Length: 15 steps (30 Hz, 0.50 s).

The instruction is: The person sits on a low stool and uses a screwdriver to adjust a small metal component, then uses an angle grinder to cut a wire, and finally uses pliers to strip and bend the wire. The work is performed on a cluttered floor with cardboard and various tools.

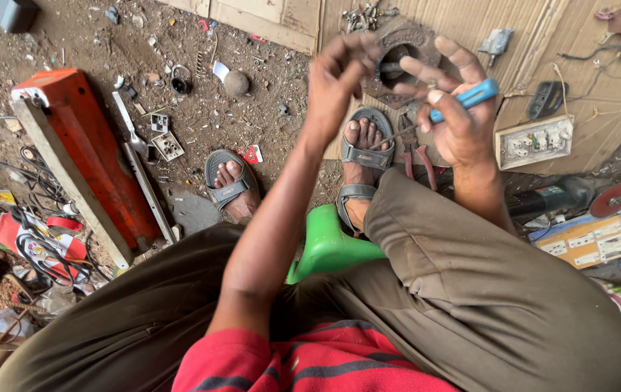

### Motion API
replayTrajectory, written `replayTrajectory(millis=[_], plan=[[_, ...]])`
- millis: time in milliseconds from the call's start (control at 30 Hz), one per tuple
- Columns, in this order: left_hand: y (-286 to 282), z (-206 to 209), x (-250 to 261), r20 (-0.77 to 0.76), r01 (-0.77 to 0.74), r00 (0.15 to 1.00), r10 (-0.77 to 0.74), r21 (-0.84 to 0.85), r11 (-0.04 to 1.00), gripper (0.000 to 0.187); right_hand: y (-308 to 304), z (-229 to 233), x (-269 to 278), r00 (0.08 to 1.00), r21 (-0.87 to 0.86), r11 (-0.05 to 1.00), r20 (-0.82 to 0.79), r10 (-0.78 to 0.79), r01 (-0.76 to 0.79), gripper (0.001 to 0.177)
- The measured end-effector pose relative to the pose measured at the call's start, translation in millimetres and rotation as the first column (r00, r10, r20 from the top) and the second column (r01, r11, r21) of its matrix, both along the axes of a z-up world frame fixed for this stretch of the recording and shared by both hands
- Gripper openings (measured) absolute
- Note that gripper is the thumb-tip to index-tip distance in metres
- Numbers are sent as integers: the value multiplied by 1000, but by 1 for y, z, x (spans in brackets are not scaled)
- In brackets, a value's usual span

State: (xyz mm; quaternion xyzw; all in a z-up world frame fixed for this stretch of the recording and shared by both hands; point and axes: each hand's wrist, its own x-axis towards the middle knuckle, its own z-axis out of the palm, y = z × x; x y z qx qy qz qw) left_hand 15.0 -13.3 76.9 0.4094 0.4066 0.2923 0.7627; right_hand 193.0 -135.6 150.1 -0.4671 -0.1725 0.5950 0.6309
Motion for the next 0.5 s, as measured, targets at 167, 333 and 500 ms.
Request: replayTrajectory(millis=[167,333,500], plan=[[-20,34,6,21,128,991,-129,13,992,31,9,22,-11,926,-81,990,351,138,-117,64],[-21,40,1,75,290,954,-291,24,957,24,17,44,-21,555,-40,949,803,216,-313,63],[-27,40,1,226,209,962,-156,-234,950,21,19,48,-22,836,14,970,510,203,-244,65]])
